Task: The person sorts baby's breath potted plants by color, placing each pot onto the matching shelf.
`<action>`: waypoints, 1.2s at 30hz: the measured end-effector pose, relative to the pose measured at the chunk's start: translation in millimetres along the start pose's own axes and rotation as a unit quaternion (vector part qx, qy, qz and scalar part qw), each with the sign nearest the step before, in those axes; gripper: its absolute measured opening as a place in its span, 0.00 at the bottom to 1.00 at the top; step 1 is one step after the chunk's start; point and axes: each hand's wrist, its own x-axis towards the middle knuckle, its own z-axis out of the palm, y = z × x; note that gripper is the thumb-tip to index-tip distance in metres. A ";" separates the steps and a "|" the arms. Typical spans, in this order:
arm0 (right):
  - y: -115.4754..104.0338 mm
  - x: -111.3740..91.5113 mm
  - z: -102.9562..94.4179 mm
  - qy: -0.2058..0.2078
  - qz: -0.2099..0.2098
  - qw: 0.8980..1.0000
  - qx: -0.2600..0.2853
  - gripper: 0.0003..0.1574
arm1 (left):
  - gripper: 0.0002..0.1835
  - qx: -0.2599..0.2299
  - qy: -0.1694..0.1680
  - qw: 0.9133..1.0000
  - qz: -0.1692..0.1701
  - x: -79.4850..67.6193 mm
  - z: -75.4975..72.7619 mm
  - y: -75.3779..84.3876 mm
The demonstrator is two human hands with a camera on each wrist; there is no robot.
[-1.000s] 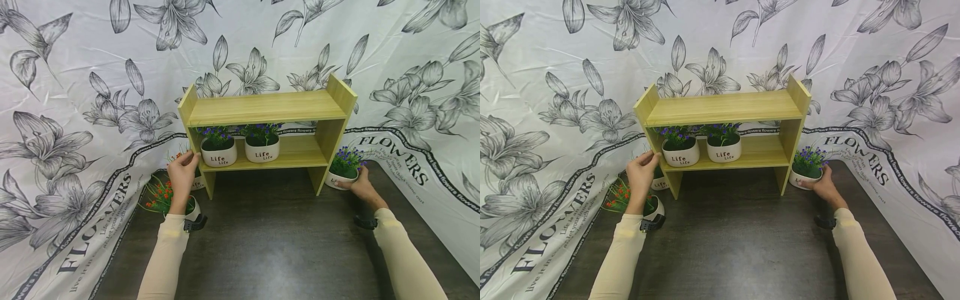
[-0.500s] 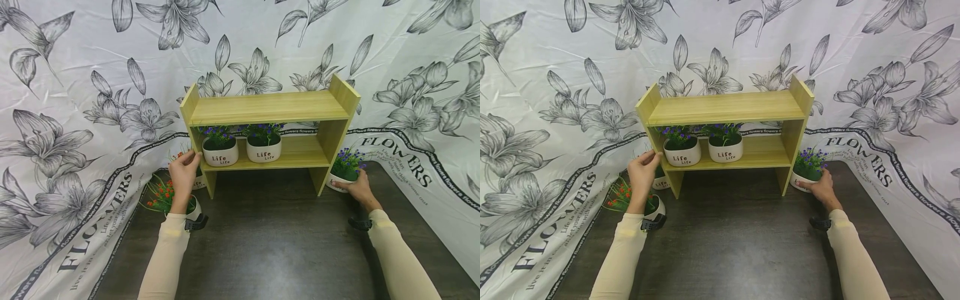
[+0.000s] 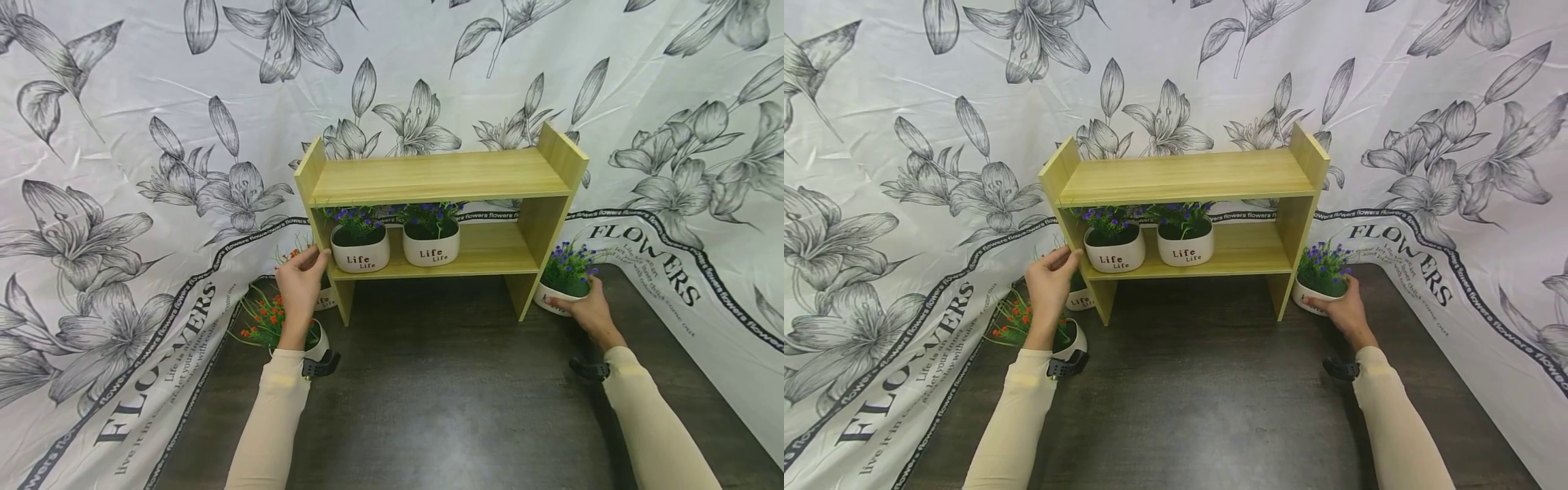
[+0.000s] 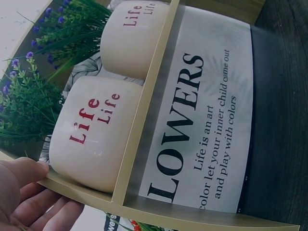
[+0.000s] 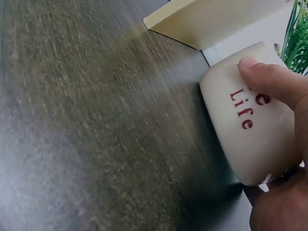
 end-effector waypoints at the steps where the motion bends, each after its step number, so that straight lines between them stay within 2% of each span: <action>1: -0.1 -0.5 0.1 0.007 -0.001 1.000 0.003 0.85 | 0.20 0.000 0.000 1.000 -0.001 0.3 0.3 -0.4; 9: 0.4 -2.8 -3.4 0.054 -0.012 0.998 0.001 0.79 | 0.20 -0.004 -0.003 1.000 -0.006 0.1 0.2 0.5; 18: -0.8 -8.8 -10.8 0.050 -0.018 0.999 0.001 0.77 | 0.20 -0.011 -0.001 1.000 -0.003 -0.1 0.5 0.8; 36: -15.5 -29.7 -33.4 0.072 -0.027 0.997 -0.004 0.71 | 0.20 -0.010 -0.001 1.000 0.001 -1.0 0.5 0.3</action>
